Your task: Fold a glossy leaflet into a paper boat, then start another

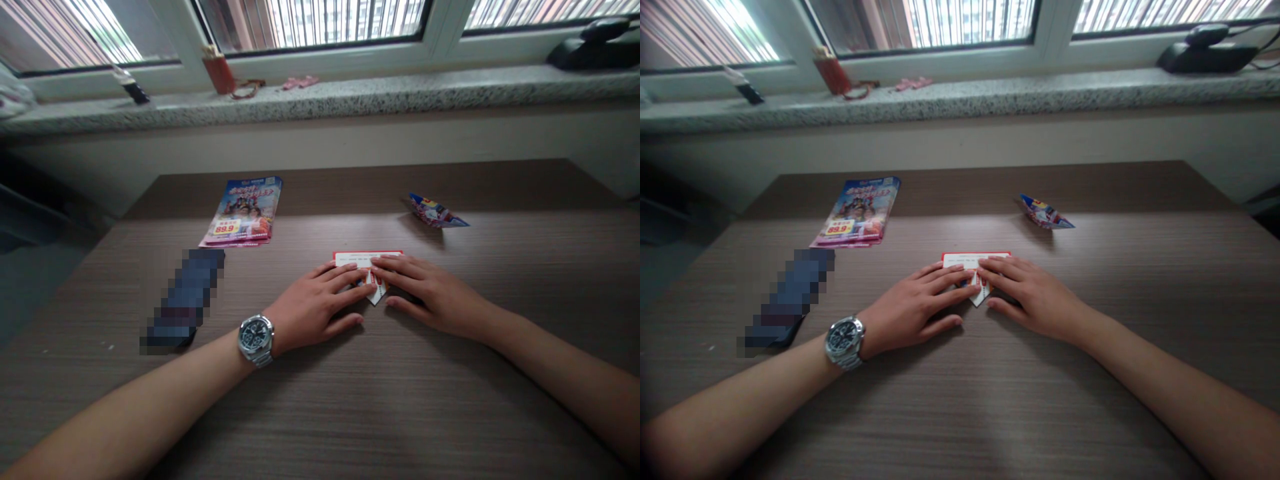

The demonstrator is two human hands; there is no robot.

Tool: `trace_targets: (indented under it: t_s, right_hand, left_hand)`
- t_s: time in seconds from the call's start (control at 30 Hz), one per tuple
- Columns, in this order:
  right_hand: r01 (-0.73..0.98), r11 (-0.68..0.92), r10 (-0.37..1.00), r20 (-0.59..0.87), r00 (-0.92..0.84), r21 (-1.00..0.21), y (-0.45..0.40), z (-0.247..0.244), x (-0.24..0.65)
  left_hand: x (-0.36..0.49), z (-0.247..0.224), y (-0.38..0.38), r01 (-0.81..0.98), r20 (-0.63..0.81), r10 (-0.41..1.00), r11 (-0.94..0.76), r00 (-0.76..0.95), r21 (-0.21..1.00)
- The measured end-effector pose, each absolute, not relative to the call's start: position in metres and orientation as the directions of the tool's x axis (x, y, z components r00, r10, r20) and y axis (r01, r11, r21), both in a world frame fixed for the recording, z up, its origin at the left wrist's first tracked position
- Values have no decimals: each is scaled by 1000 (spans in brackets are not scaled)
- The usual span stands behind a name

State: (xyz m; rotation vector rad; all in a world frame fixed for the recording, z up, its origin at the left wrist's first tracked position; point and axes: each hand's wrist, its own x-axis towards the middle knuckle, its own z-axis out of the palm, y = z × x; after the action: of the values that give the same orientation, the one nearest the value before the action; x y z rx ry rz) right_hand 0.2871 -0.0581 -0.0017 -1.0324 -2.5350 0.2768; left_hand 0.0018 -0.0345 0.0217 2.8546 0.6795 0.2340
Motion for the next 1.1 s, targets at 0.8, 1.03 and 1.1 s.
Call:
trace_targets:
  t_s: [0.8, 1.03, 1.1]
  right_hand:
    - [642, 716, 698, 245, -673, -276, -58, -1, 288]
    - [645, 713, 701, 238, -673, -275, -59, -1, 288]
    - [648, 708, 706, 236, -668, -280, -59, -1, 288]
  left_hand:
    - [0, 22, -34, 432, 14, 444, -879, 896, 204]
    - [-1, 25, -37, 447, 0, 454, -876, 891, 181]
    - [-2, 25, -38, 459, -2, 466, -872, 885, 170]
